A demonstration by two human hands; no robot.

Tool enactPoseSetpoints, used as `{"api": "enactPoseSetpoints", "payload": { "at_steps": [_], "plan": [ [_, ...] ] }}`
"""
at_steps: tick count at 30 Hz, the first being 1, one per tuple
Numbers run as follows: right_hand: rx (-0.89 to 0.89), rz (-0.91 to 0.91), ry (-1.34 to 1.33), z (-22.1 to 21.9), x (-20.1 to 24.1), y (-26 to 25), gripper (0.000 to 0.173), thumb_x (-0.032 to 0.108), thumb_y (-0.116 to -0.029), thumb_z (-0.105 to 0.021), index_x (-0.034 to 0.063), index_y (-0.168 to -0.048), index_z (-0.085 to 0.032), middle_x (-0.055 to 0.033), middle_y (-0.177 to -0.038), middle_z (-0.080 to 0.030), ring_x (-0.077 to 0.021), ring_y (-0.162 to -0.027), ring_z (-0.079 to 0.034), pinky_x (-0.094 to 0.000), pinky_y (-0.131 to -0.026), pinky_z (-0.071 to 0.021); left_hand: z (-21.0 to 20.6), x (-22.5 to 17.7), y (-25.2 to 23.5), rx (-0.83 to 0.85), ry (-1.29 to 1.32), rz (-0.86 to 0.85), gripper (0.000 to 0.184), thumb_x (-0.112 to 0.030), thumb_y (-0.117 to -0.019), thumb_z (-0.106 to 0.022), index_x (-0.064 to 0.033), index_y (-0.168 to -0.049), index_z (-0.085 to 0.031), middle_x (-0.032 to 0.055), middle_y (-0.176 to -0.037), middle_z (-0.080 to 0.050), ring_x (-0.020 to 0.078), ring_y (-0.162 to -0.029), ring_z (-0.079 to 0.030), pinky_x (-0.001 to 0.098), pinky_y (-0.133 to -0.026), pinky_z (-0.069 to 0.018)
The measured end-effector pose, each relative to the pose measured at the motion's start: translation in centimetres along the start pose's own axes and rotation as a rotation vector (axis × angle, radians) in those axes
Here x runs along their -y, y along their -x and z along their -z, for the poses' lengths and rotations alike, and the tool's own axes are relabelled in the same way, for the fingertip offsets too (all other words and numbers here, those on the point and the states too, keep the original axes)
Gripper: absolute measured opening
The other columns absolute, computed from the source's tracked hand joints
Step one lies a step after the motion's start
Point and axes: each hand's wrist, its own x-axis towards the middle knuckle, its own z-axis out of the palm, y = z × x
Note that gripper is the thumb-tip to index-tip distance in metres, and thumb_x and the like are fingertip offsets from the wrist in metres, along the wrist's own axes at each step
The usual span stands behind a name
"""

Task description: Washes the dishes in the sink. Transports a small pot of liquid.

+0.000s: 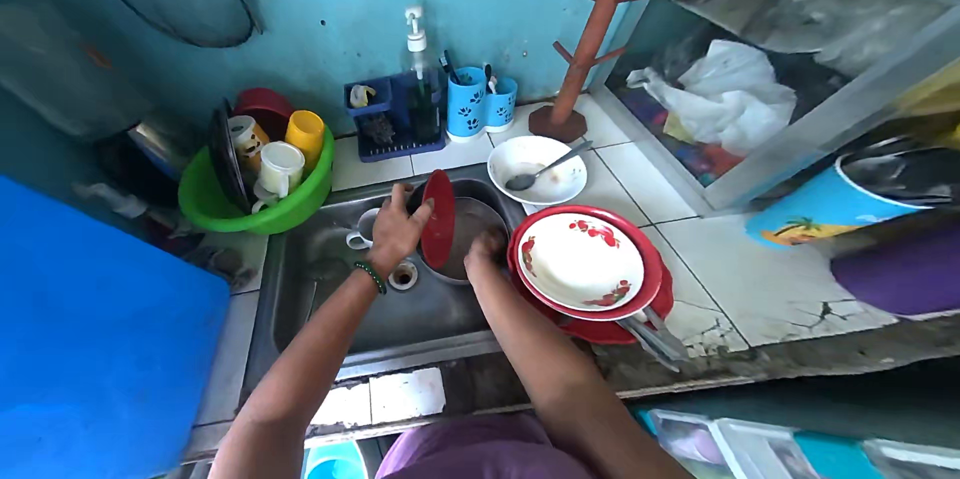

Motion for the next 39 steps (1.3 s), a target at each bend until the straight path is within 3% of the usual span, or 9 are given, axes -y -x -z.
{"api": "enactPoseSetpoints", "payload": {
  "at_steps": [5,9,12,15,18,24,29,35,39],
  "plan": [
    [0.324,-0.22,-0.417,-1.9,2.8,1.2,0.028,0.02,-0.111,-0.035,-0.0003,-0.115,-0.054,-0.0089,-0.092,-0.061,-0.0141,-0.073,-0.059,-0.0277,-0.066,-0.0519,-0.8,1.4,-1.5,-0.037,0.086,0.004,0.055,-0.047,-0.1031,-0.054,-0.0096,-0.143,-0.051,0.0298,-0.131,-0.058,0.0486,-0.119,-0.056,0.0666,-0.095,-0.0457],
    [0.718,-0.059,-0.259,-2.8,6.9,6.5,0.063,0.051,-0.1114,-0.026,0.0045,-0.15,-0.042,-0.0125,-0.145,-0.054,-0.0216,-0.126,-0.056,-0.0396,-0.105,-0.0483,-1.4,1.8,-1.5,0.018,0.214,0.108,0.059,-0.057,-0.1029,-0.048,-0.015,-0.143,-0.05,0.0262,-0.12,-0.064,0.0415,-0.104,-0.063,0.0606,-0.083,-0.0501],
    [0.773,0.031,-0.061,-2.9,7.7,8.7,0.08,0.069,-0.1043,-0.017,0.0079,-0.151,-0.041,-0.0158,-0.152,-0.047,-0.0286,-0.137,-0.048,-0.0507,-0.11,-0.0432,-1.6,1.8,-2.3,0.027,0.266,0.101,0.059,-0.06,-0.1025,-0.044,-0.0179,-0.144,-0.051,0.0251,-0.12,-0.065,0.0404,-0.105,-0.063,0.0608,-0.085,-0.0504],
    [0.914,0.292,0.141,-1.0,5.7,9.7,0.071,0.052,-0.1109,-0.013,0.0015,-0.158,-0.032,-0.021,-0.161,-0.037,-0.0281,-0.149,-0.037,-0.0487,-0.123,-0.0291,-0.8,1.2,-2.2,-0.023,0.264,0.095,0.056,-0.058,-0.1026,-0.045,-0.0197,-0.143,-0.051,0.0249,-0.119,-0.064,0.0415,-0.104,-0.062,0.0611,-0.082,-0.0501],
    [0.926,0.589,0.404,1.3,2.8,9.3,0.051,0.023,-0.1136,-0.027,-0.0128,-0.138,-0.054,-0.0295,-0.137,-0.06,-0.0311,-0.135,-0.054,-0.0431,-0.117,-0.0375,0.4,0.4,-1.9,-0.079,0.223,0.113,0.054,-0.057,-0.1035,-0.044,-0.0219,-0.143,-0.051,0.0246,-0.123,-0.064,0.0437,-0.107,-0.062,0.064,-0.083,-0.0493],
    [0.727,0.779,0.964,2.4,-0.8,3.1,0.049,0.026,-0.113,-0.029,0.0031,-0.149,-0.052,-0.0147,-0.163,-0.039,-0.035,-0.155,-0.027,-0.0543,-0.125,-0.0194,1.7,0.4,-1.5,-0.054,0.162,0.142,0.053,-0.058,-0.1014,-0.045,-0.0222,-0.139,-0.055,0.0237,-0.116,-0.065,0.0418,-0.098,-0.064,0.0618,-0.076,-0.0499],
    [0.386,0.257,0.725,0.9,1.5,1.6,0.05,0.013,-0.1042,-0.056,-0.005,-0.15,-0.045,-0.0302,-0.154,-0.042,-0.0441,-0.145,-0.039,-0.0563,-0.119,-0.0331,1.9,0.8,-1.5,-0.028,0.178,0.149,0.055,-0.059,-0.1011,-0.046,-0.0217,-0.142,-0.052,0.0249,-0.116,-0.064,0.0414,-0.096,-0.063,0.0602,-0.075,-0.0501],
    [0.163,-0.137,0.203,0.7,1.2,1.2,0.044,-0.001,-0.1055,-0.048,-0.0084,-0.149,-0.04,-0.0315,-0.147,-0.045,-0.0381,-0.134,-0.048,-0.0509,-0.108,-0.0418,2.0,0.4,-1.1,-0.027,0.117,0.133,0.061,-0.066,-0.0993,-0.047,-0.0225,-0.142,-0.052,0.026,-0.116,-0.066,0.0452,-0.101,-0.064,0.0641,-0.079,-0.0496],
    [0.415,-0.268,-0.205,-0.9,3.0,1.9,0.022,-0.007,-0.1009,-0.04,-0.0084,-0.117,-0.053,-0.0128,-0.092,-0.058,-0.0157,-0.072,-0.057,-0.0285,-0.067,-0.0524,1.6,1.2,-2.2,-0.007,0.172,0.164,0.064,-0.069,-0.0994,-0.043,-0.0218,-0.141,-0.054,0.0234,-0.123,-0.065,0.0413,-0.106,-0.062,0.0623,-0.082,-0.0492]
  ]
}}
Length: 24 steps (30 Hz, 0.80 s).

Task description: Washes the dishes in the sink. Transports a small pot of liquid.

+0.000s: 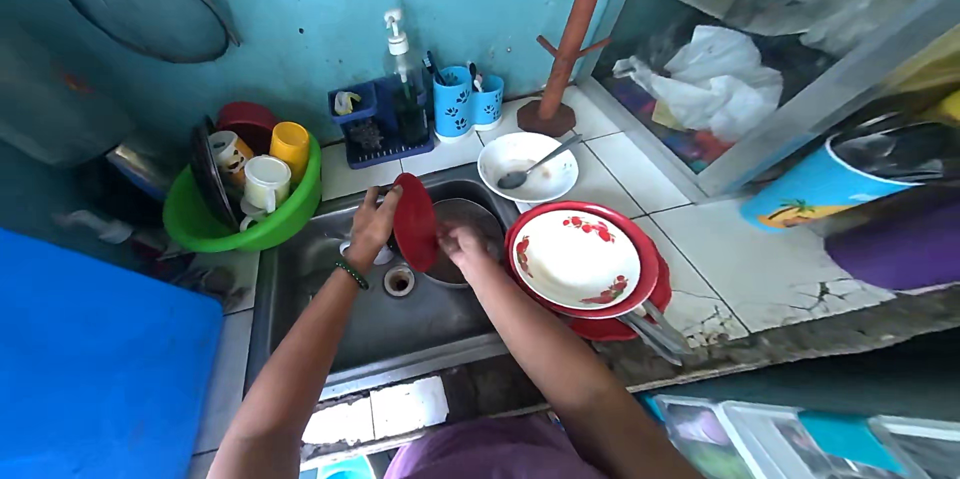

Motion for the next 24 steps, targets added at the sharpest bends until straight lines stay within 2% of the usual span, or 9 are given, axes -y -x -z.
{"api": "enactPoseSetpoints", "payload": {
  "at_steps": [2,4,7,9,13,17,19,21,24],
  "plan": [
    [0.337,0.051,0.131,-2.0,1.3,1.8,0.032,-0.007,-0.1005,-0.035,-0.0089,-0.125,-0.054,-0.0133,-0.108,-0.064,-0.0153,-0.089,-0.063,-0.0307,-0.083,-0.0546,-0.3,0.4,-0.6,0.032,0.06,0.049,0.068,-0.072,-0.0986,-0.039,-0.0233,-0.144,-0.052,0.0227,-0.131,-0.062,0.0407,-0.113,-0.061,0.0629,-0.086,-0.0491],
    [0.524,0.086,0.233,-4.0,1.9,3.5,0.033,0.008,-0.1065,-0.039,-0.0017,-0.133,-0.056,-0.0106,-0.123,-0.064,-0.0137,-0.104,-0.063,-0.0322,-0.093,-0.0531,-0.6,0.6,-0.7,0.036,0.119,0.065,0.069,-0.072,-0.099,-0.038,-0.0223,-0.145,-0.051,0.0211,-0.134,-0.06,0.0388,-0.116,-0.059,0.0616,-0.088,-0.049],
    [0.464,0.054,0.44,-4.9,1.8,4.4,0.052,0.046,-0.1108,-0.037,0.0081,-0.143,-0.053,-0.0123,-0.139,-0.06,-0.0228,-0.125,-0.058,-0.0449,-0.105,-0.0481,-0.8,0.6,-0.8,0.04,0.184,0.082,0.066,-0.07,-0.099,-0.041,-0.0236,-0.144,-0.052,0.0188,-0.133,-0.061,0.0361,-0.114,-0.059,0.0592,-0.086,-0.0492],
    [0.401,0.094,0.511,-4.9,1.2,4.6,0.064,0.052,-0.1104,-0.029,0.0067,-0.151,-0.047,-0.0184,-0.153,-0.049,-0.0318,-0.141,-0.047,-0.0558,-0.114,-0.0379,-0.9,0.7,-0.8,0.044,0.183,0.072,0.065,-0.069,-0.0989,-0.041,-0.0237,-0.144,-0.053,0.019,-0.131,-0.061,0.0351,-0.111,-0.059,0.0574,-0.083,-0.0493],
    [0.608,0.291,0.484,-4.9,0.2,6.6,0.064,0.045,-0.1126,-0.018,0.0032,-0.159,-0.033,-0.0166,-0.164,-0.034,-0.0243,-0.151,-0.033,-0.0465,-0.124,-0.0263,-1.0,0.8,-0.7,0.035,0.165,-0.007,0.056,-0.06,-0.1043,-0.039,-0.0192,-0.138,-0.057,0.0159,-0.12,-0.063,0.028,-0.099,-0.059,0.0505,-0.078,-0.0493],
    [0.752,0.442,0.668,-3.6,0.2,7.9,0.057,0.031,-0.1144,-0.018,-0.0052,-0.156,-0.033,-0.0233,-0.161,-0.036,-0.0253,-0.151,-0.034,-0.0415,-0.125,-0.0254,-0.1,0.4,-0.1,0.011,0.125,-0.063,0.055,-0.058,-0.1032,-0.043,-0.0169,-0.137,-0.057,0.0176,-0.122,-0.063,0.031,-0.104,-0.06,0.0544,-0.083,-0.0496],
    [0.763,0.532,0.846,-2.0,-0.1,8.5,0.054,0.024,-0.1142,-0.021,-0.0097,-0.151,-0.041,-0.0269,-0.154,-0.045,-0.0277,-0.148,-0.041,-0.0412,-0.124,-0.0284,0.7,-0.2,-0.3,-0.019,0.106,-0.049,0.056,-0.058,-0.1037,-0.041,-0.0164,-0.139,-0.056,0.0194,-0.126,-0.063,0.035,-0.109,-0.061,0.0589,-0.086,-0.0503],
    [0.679,0.621,0.944,-0.2,-1.4,7.8,0.05,0.023,-0.1133,-0.028,-0.0102,-0.136,-0.058,-0.0266,-0.136,-0.062,-0.0289,-0.134,-0.055,-0.0424,-0.116,-0.0378,1.6,-0.3,-1.1,-0.043,0.105,-0.062,0.057,-0.058,-0.1028,-0.041,-0.0159,-0.138,-0.057,0.0208,-0.123,-0.064,0.0366,-0.107,-0.063,0.0607,-0.084,-0.0508],
    [0.52,0.7,1.182,2.0,-2.9,4.7,0.05,0.029,-0.1129,-0.031,-0.0002,-0.141,-0.06,-0.0158,-0.151,-0.054,-0.0279,-0.148,-0.042,-0.0457,-0.126,-0.0252,2.3,-0.5,-1.0,-0.027,0.092,-0.048,0.056,-0.06,-0.1011,-0.043,-0.0177,-0.134,-0.059,0.019,-0.119,-0.065,0.0339,-0.102,-0.063,0.0578,-0.08,-0.0509]
  ]
}}
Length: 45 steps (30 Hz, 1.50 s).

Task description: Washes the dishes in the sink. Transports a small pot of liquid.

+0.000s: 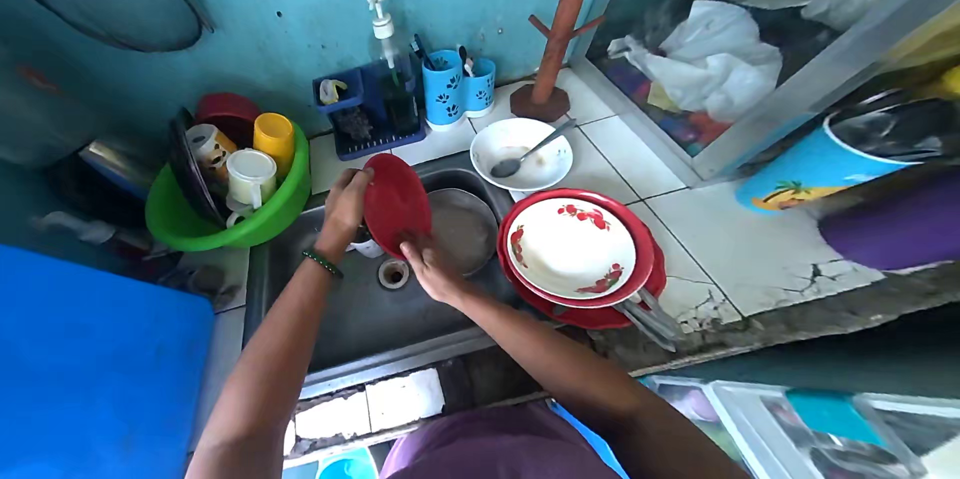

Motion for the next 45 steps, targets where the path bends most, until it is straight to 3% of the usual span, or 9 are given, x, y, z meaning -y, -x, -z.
{"api": "enactPoseSetpoints", "payload": {
  "at_steps": [2,7,14,17,19,25,32,40,45],
  "plan": [
    [-0.052,-0.085,0.153,0.1,-2.1,-1.2,0.048,0.027,-0.1127,-0.033,0.0031,-0.148,-0.054,-0.0152,-0.162,-0.041,-0.0341,-0.155,-0.028,-0.0515,-0.127,-0.0186,-0.3,0.1,0.3,0.029,0.002,0.056,0.057,-0.061,-0.1003,-0.044,-0.0184,-0.135,-0.058,0.0196,-0.118,-0.065,0.0343,-0.098,-0.062,0.0557,-0.075,-0.0504],
    [-0.303,-0.4,-0.121,1.6,-2.3,-4.6,0.035,0.01,-0.106,-0.053,-0.0046,-0.136,-0.061,-0.0273,-0.137,-0.062,-0.0418,-0.13,-0.058,-0.056,-0.111,-0.0435,-0.8,0.0,1.8,0.052,-0.086,0.138,0.065,-0.07,-0.0992,-0.042,-0.0229,-0.142,-0.053,0.0227,-0.124,-0.062,0.0381,-0.101,-0.062,0.0576,-0.077,-0.0494],
    [-0.43,-0.844,-0.368,1.5,-5.2,-8.0,0.042,0.011,-0.1016,-0.06,-0.0082,-0.139,-0.054,-0.0326,-0.142,-0.052,-0.0434,-0.133,-0.052,-0.057,-0.109,-0.043,-1.0,0.1,1.0,0.039,-0.121,0.138,0.063,-0.067,-0.1011,-0.042,-0.0193,-0.141,-0.055,0.0242,-0.123,-0.063,0.0385,-0.101,-0.062,0.058,-0.078,-0.0495],
    [-0.436,-0.876,-0.813,2.0,-4.9,-8.5,0.024,0.012,-0.1065,-0.051,-0.0043,-0.123,-0.058,-0.0158,-0.105,-0.062,-0.021,-0.088,-0.06,-0.0355,-0.078,-0.0527,-1.0,0.2,0.7,0.036,-0.114,0.153,0.066,-0.068,-0.1006,-0.041,-0.0187,-0.142,-0.054,0.0252,-0.126,-0.062,0.0403,-0.105,-0.062,0.0595,-0.081,-0.0496],
    [-0.207,-0.726,-0.978,2.5,-2.6,-9.1,0.024,0.009,-0.1066,-0.046,-0.0057,-0.119,-0.059,-0.0119,-0.095,-0.065,-0.0165,-0.077,-0.062,-0.0313,-0.072,-0.0545,-1.3,0.5,0.3,0.039,-0.074,0.185,0.067,-0.069,-0.0996,-0.042,-0.0191,-0.143,-0.054,0.025,-0.129,-0.061,0.0415,-0.109,-0.061,0.0608,-0.083,-0.0496],
    [0.073,-0.171,-0.079,4.7,4.4,-11.6,0.013,-0.005,-0.0883,-0.058,-0.0088,-0.091,-0.071,-0.0246,-0.098,-0.07,-0.0351,-0.097,-0.066,-0.0559,-0.086,-0.0505,-1.4,1.1,0.1,0.131,0.067,0.208,0.068,-0.071,-0.0994,-0.038,-0.0223,-0.143,-0.055,0.016,-0.124,-0.064,0.0288,-0.099,-0.062,0.0481,-0.077,-0.051],
    [-0.029,0.032,0.465,6.1,3.4,-12.2,0.05,0.022,-0.0776,-0.087,-0.0065,-0.112,-0.065,-0.0274,-0.124,-0.061,-0.0445,-0.124,-0.055,-0.0593,-0.095,-0.049,-1.4,1.0,0.6,0.154,0.029,0.101,0.062,-0.066,-0.101,-0.042,-0.0196,-0.139,-0.058,0.0155,-0.12,-0.066,0.0285,-0.099,-0.063,0.05,-0.079,-0.052],
    [0.088,-0.354,0.456,7.7,-2.1,-11.3,0.103,0.057,-0.0655,-0.091,-0.0003,-0.142,-0.052,-0.0288,-0.134,-0.06,-0.0468,-0.129,-0.054,-0.0679,-0.105,-0.0425,-0.3,1.4,2.0,0.069,-0.061,-0.205,0.047,-0.053,-0.1033,-0.047,-0.0249,-0.14,-0.054,0.0154,-0.108,-0.067,0.0296,-0.086,-0.065,0.0512,-0.071,-0.053],
    [0.322,-0.446,0.587,7.8,-0.7,-10.3,0.083,0.05,-0.0697,-0.092,0.0013,-0.131,-0.063,-0.0251,-0.131,-0.063,-0.0445,-0.125,-0.059,-0.0698,-0.099,-0.0455,-1.6,1.2,2.4,-0.013,-0.106,-0.262,0.048,-0.052,-0.1034,-0.046,-0.0234,-0.142,-0.052,0.0185,-0.114,-0.064,0.0329,-0.09,-0.063,0.0535,-0.072,-0.0521]
  ]
}}
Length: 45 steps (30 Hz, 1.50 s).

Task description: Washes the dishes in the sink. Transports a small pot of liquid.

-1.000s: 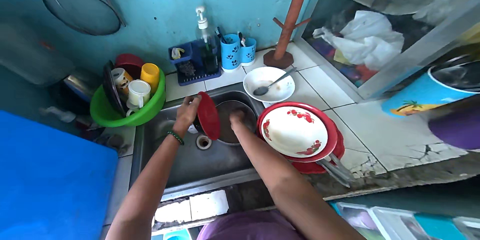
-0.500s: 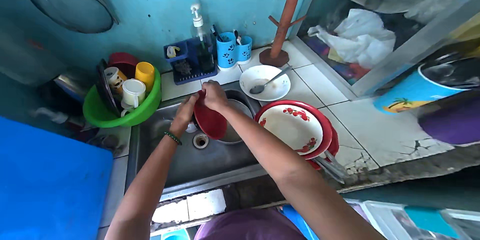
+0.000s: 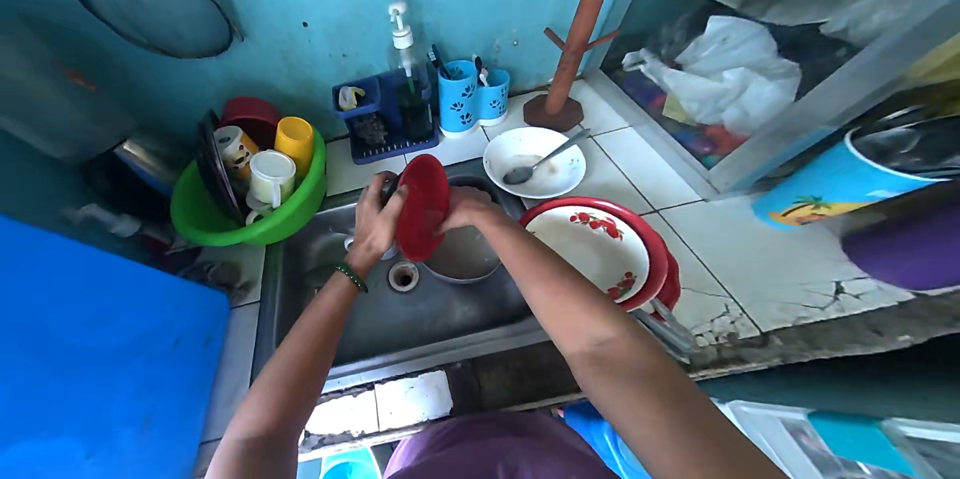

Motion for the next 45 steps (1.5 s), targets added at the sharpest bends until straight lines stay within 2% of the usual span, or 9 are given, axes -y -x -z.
{"api": "enactPoseSetpoints", "payload": {
  "at_steps": [5,14,18,22,25,28,32,35,45],
  "plan": [
    [0.044,-0.086,-0.068,-0.1,1.1,2.5,0.03,0.006,-0.0941,-0.067,-0.0092,-0.119,-0.064,-0.0294,-0.129,-0.062,-0.0436,-0.123,-0.06,-0.0632,-0.098,-0.0487,-0.9,-1.4,-0.8,-0.046,0.055,0.285,0.07,-0.067,-0.0973,-0.05,-0.0219,-0.15,-0.041,0.0271,-0.127,-0.062,0.0464,-0.108,-0.063,0.0652,-0.083,-0.0508],
    [-0.103,-0.197,-0.311,-7.3,-1.3,0.6,0.056,0.009,-0.0895,-0.074,-0.012,-0.136,-0.053,-0.033,-0.141,-0.053,-0.0454,-0.132,-0.053,-0.0607,-0.107,-0.0443,-0.5,-2.9,-1.0,-0.041,0.074,0.348,0.073,-0.067,-0.0965,-0.054,-0.0159,-0.149,-0.043,0.0299,-0.124,-0.062,0.0482,-0.107,-0.062,0.0649,-0.081,-0.0506],
    [-0.104,-0.289,-1.243,-6.3,-0.1,-0.1,0.024,0.022,-0.1091,-0.048,0.0019,-0.104,-0.059,-0.0052,-0.078,-0.056,-0.0122,-0.062,-0.052,-0.0261,-0.058,-0.0469,-0.4,-2.2,-0.9,-0.03,0.06,0.326,0.072,-0.068,-0.0965,-0.053,-0.0169,-0.147,-0.045,0.0289,-0.122,-0.063,0.0472,-0.105,-0.063,0.0641,-0.08,-0.0504],
    [-0.219,-0.034,-1.833,-1.0,5.6,3.2,0.037,0.028,-0.1125,-0.038,-0.0019,-0.115,-0.059,-0.0085,-0.093,-0.064,-0.0137,-0.077,-0.063,-0.0287,-0.072,-0.0548,-1.0,-2.2,-1.5,0.008,0.067,0.337,0.071,-0.067,-0.0967,-0.052,-0.0153,-0.146,-0.049,0.0299,-0.128,-0.061,0.0486,-0.113,-0.06,0.0667,-0.086,-0.049],
    [-0.201,0.154,-1.671,0.7,7.9,6.5,0.063,0.045,-0.1127,-0.025,-0.0028,-0.15,-0.041,-0.0178,-0.151,-0.048,-0.0215,-0.138,-0.047,-0.037,-0.115,-0.0371,-1.7,-2.6,-2.9,0.017,0.098,0.339,0.06,-0.056,-0.1011,-0.054,-0.0099,-0.139,-0.055,0.0269,-0.124,-0.063,0.0427,-0.113,-0.06,0.0635,-0.089,-0.0482],
    [-0.201,0.4,-1.238,-1.6,6.5,9.0,0.072,0.053,-0.1106,-0.014,0.0025,-0.157,-0.037,-0.0166,-0.163,-0.037,-0.0263,-0.152,-0.033,-0.0497,-0.125,-0.0256,-1.7,-2.5,-4.1,-0.029,0.163,0.327,0.058,-0.053,-0.1019,-0.052,-0.008,-0.138,-0.055,0.0263,-0.123,-0.063,0.0422,-0.114,-0.06,0.0641,-0.09,-0.0488],
    [-0.29,0.425,-0.765,-4.8,3.5,10.7,0.05,0.03,-0.1136,-0.035,-0.009,-0.118,-0.066,-0.024,-0.109,-0.069,-0.0296,-0.108,-0.064,-0.048,-0.098,-0.0479,-0.5,-3.4,-4.7,-0.069,0.143,0.346,0.054,-0.051,-0.104,-0.05,-0.0095,-0.137,-0.057,0.0256,-0.124,-0.063,0.0411,-0.116,-0.061,0.0635,-0.092,-0.0482],
    [-0.291,0.392,-0.673,-4.5,2.8,9.7,0.045,0.034,-0.1078,-0.053,-0.0049,-0.089,-0.064,-0.0106,-0.073,-0.055,-0.0195,-0.07,-0.053,-0.0399,-0.07,-0.0468,-0.9,-3.3,-4.7,-0.001,0.087,0.325,0.055,-0.051,-0.1038,-0.051,-0.0068,-0.135,-0.06,0.0255,-0.125,-0.063,0.0409,-0.118,-0.06,0.0641,-0.094,-0.047],
    [-0.403,0.381,-0.369,-4.2,2.7,9.2,0.047,0.031,-0.1026,-0.063,-0.0083,-0.076,-0.062,-0.0221,-0.074,-0.063,-0.0376,-0.077,-0.066,-0.0551,-0.074,-0.0522,-0.5,-3.6,-4.7,0.041,0.191,0.332,0.051,-0.048,-0.1015,-0.053,-0.0129,-0.139,-0.057,0.023,-0.127,-0.062,0.0389,-0.113,-0.062,0.0614,-0.087,-0.0518]
  ]
}}
